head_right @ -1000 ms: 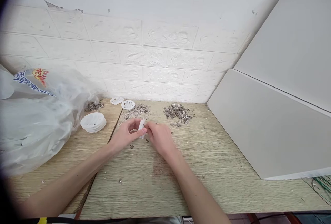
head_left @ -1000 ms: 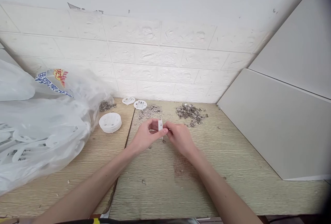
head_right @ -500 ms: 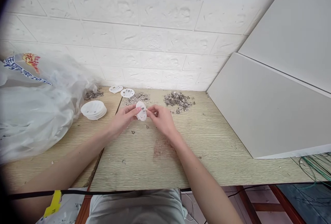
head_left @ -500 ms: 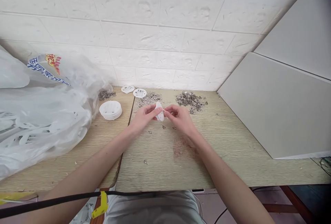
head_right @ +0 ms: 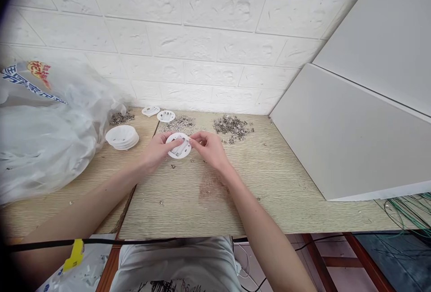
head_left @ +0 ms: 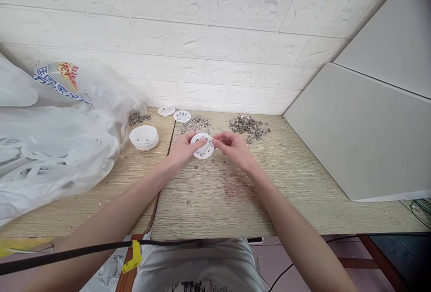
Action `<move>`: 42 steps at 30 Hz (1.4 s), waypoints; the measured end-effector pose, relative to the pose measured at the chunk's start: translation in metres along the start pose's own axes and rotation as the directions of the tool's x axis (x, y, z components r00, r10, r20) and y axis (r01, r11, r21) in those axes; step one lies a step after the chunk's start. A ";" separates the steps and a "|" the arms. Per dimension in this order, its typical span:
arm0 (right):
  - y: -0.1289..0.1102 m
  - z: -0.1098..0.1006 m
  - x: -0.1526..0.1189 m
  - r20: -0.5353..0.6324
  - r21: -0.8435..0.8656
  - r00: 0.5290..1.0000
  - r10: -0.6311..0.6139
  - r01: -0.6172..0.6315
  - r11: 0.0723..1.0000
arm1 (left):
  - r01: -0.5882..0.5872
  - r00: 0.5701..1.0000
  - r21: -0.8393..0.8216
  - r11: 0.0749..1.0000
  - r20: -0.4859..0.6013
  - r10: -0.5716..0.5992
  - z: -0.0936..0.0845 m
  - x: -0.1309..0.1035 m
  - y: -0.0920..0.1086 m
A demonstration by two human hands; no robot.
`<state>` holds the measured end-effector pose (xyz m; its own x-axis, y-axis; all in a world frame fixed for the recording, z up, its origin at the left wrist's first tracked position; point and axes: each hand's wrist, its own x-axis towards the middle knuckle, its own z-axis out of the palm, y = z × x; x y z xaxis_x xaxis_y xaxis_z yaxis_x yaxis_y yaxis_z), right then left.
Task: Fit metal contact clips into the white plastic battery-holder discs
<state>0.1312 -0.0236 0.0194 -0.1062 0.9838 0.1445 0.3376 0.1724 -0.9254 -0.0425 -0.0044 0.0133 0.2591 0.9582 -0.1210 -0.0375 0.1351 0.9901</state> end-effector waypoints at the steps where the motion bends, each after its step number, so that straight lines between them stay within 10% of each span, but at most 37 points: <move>1: 0.000 0.000 0.000 0.002 0.009 1.000 0.000 0.000 1.000 | -0.008 1.000 0.007 1.000 -0.003 0.008 0.000 0.000 0.001; 11: 0.006 0.005 0.001 0.021 -0.074 0.995 -0.095 0.096 0.993 | -0.155 0.988 0.245 0.957 0.033 0.151 0.000 -0.001 -0.001; 15: 0.005 0.007 -0.002 -0.068 -0.301 0.933 -0.352 0.317 0.899 | -0.317 0.945 0.358 0.878 0.042 0.324 0.000 -0.001 -0.004; 19: 0.005 0.006 -0.006 0.008 -0.515 0.815 -0.579 0.500 0.696 | -0.530 0.811 0.533 0.660 0.091 0.577 -0.001 -0.001 -0.008; 26: 0.012 0.003 -0.004 0.054 -0.662 0.663 -0.747 0.584 0.470 | -0.759 0.455 0.601 0.249 0.217 0.863 -0.004 0.001 -0.013; 31: 0.016 0.004 -0.002 0.032 -0.676 0.609 -0.793 0.598 0.431 | -0.780 0.367 0.605 0.158 0.238 0.899 -0.003 0.000 -0.012; 35: 0.015 0.005 -0.002 -0.008 -0.578 0.707 -0.708 0.574 0.580 | -0.745 0.435 0.622 0.242 0.176 0.883 -0.003 0.000 -0.011; 39: 0.010 0.007 0.000 -0.015 -0.430 0.912 -0.409 0.364 0.826 | -0.592 0.725 0.603 0.534 0.109 0.680 -0.003 0.002 -0.012; 42: 0.008 0.006 0.002 0.021 -0.330 0.981 -0.192 0.188 0.925 | -0.440 0.869 0.587 0.680 0.089 0.486 -0.004 0.004 -0.012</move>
<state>0.1283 -0.0207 0.0099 -0.1887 0.9311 0.3122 0.6010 0.3609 -0.7132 -0.0449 -0.0012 0.0004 0.2925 0.8763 0.3827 0.4269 -0.4778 0.7678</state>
